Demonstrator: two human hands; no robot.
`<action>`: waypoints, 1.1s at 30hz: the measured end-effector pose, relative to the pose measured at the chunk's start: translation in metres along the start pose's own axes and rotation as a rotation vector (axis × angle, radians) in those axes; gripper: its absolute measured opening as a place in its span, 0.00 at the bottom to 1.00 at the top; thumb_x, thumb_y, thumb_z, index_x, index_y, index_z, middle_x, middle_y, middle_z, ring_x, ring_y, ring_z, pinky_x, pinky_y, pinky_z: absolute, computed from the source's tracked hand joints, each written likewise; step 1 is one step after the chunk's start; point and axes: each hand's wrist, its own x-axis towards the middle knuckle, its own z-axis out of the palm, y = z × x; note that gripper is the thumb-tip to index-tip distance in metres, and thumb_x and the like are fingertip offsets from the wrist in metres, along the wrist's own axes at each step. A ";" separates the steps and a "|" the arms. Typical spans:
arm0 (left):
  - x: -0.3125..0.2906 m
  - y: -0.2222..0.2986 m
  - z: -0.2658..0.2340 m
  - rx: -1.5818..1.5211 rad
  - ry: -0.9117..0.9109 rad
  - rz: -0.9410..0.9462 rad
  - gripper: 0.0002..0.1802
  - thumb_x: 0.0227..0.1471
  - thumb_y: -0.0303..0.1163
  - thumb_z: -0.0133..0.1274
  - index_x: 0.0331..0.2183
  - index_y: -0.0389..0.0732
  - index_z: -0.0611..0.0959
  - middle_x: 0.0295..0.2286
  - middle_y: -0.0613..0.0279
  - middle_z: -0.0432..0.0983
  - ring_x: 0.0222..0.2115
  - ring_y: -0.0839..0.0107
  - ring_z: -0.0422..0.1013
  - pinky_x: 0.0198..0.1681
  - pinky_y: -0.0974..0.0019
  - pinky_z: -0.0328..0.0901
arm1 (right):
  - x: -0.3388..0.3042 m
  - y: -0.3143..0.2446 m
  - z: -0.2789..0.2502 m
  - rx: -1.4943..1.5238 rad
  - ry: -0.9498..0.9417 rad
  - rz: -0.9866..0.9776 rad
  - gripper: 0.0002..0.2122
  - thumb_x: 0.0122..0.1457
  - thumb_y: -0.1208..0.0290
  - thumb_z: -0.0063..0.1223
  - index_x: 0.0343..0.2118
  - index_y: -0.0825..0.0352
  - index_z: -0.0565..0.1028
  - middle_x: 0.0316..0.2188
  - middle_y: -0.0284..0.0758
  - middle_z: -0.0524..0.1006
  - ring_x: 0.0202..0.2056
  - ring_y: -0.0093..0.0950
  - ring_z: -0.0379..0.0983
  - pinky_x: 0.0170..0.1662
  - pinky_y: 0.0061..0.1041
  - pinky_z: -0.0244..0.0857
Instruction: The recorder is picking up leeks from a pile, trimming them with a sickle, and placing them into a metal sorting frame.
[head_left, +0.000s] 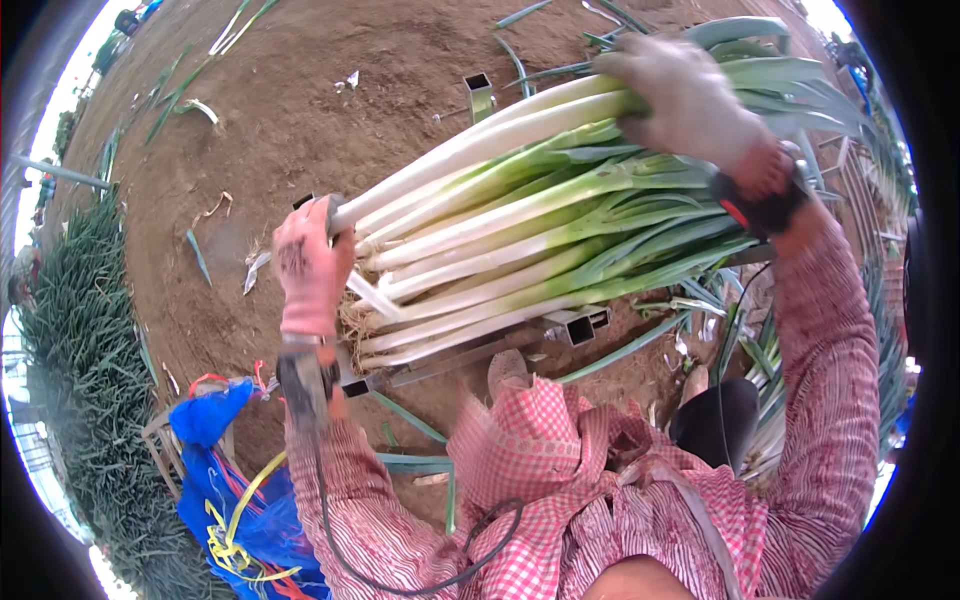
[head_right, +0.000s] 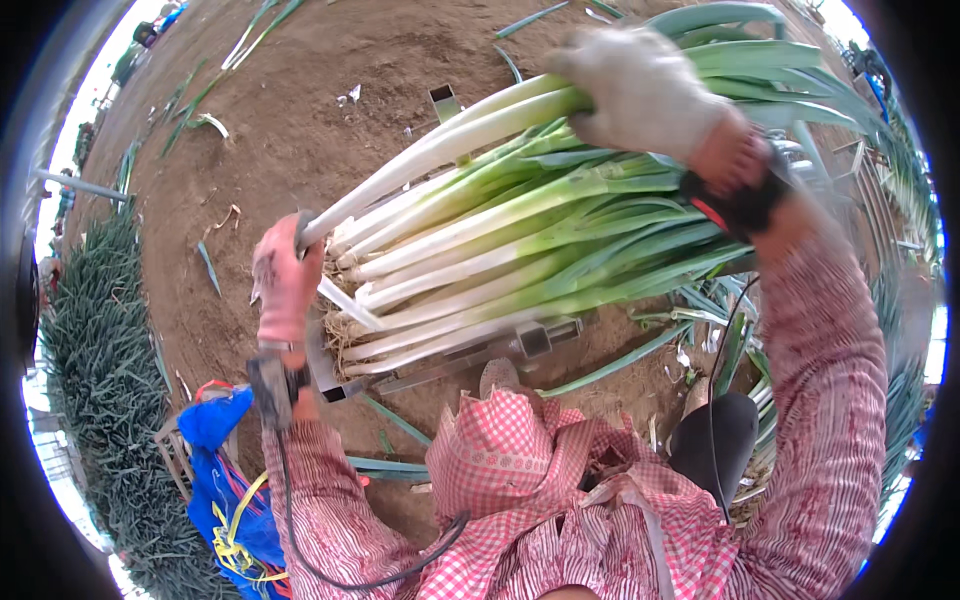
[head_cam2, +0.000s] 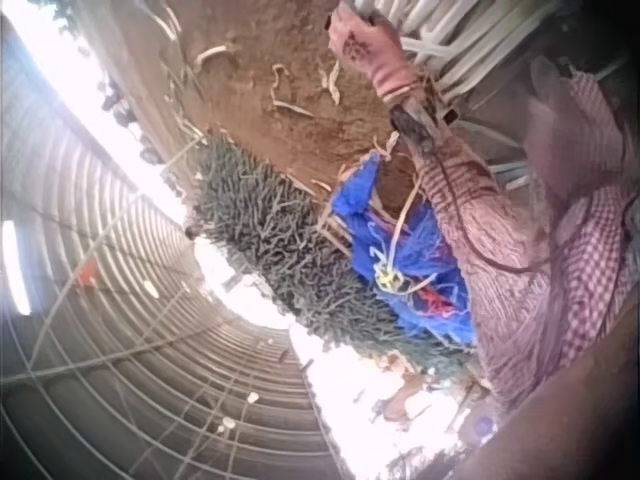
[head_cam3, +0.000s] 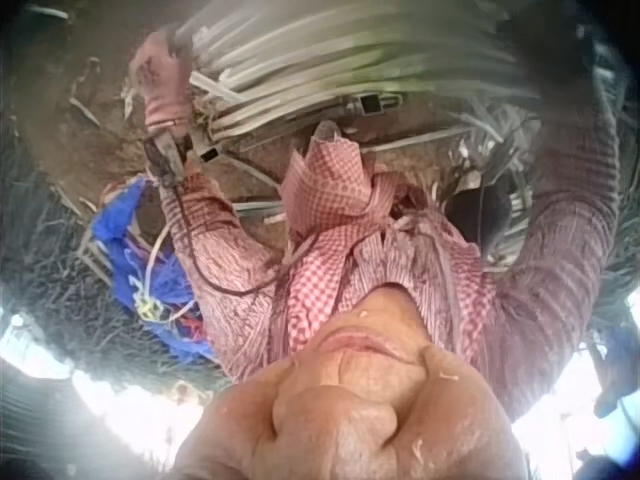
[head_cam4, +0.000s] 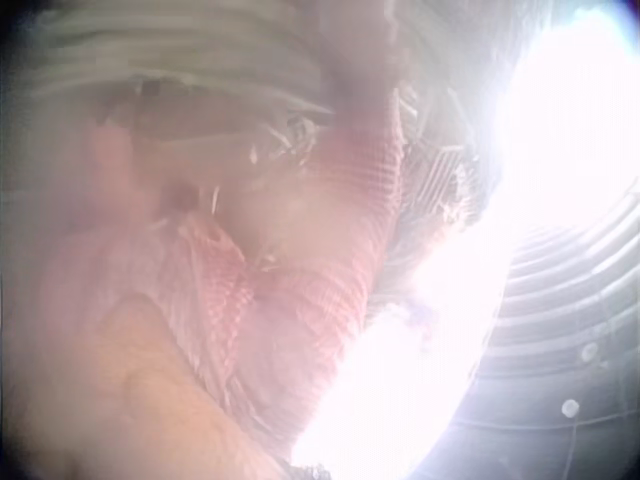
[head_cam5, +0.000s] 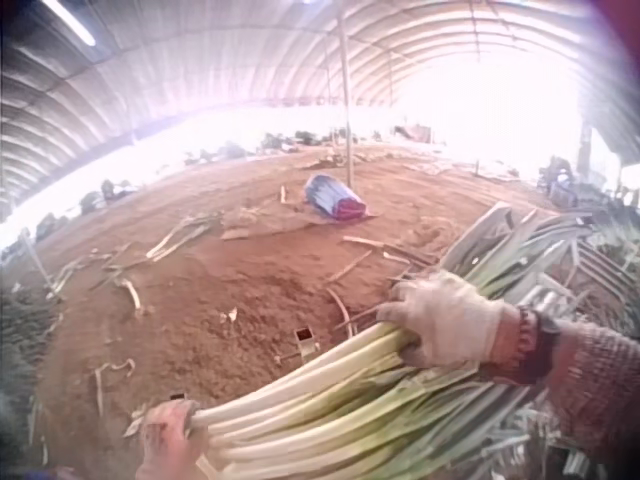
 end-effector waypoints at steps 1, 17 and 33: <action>0.013 -0.004 0.016 0.032 -0.069 -0.025 0.16 0.46 0.36 0.59 0.39 0.43 0.82 0.38 0.54 0.80 0.41 0.54 0.75 0.46 0.54 0.67 | 0.016 0.002 0.012 -0.015 -0.101 0.007 0.21 0.48 0.64 0.62 0.47 0.62 0.77 0.39 0.41 0.77 0.43 0.42 0.77 0.47 0.43 0.69; 0.054 -0.044 0.097 -0.113 -0.493 -0.165 0.24 0.47 0.38 0.59 0.48 0.45 0.79 0.41 0.50 0.80 0.44 0.52 0.75 0.51 0.53 0.67 | 0.082 -0.007 0.134 0.082 -0.413 -0.001 0.14 0.54 0.64 0.55 0.43 0.59 0.79 0.42 0.39 0.79 0.45 0.39 0.78 0.49 0.41 0.68; 0.018 -0.100 0.175 -0.278 -0.092 -0.010 0.18 0.43 0.32 0.60 0.40 0.40 0.82 0.37 0.46 0.79 0.41 0.46 0.73 0.48 0.51 0.67 | 0.077 0.063 0.121 0.045 -0.588 0.081 0.25 0.62 0.43 0.41 0.50 0.56 0.79 0.44 0.41 0.81 0.49 0.40 0.77 0.54 0.41 0.65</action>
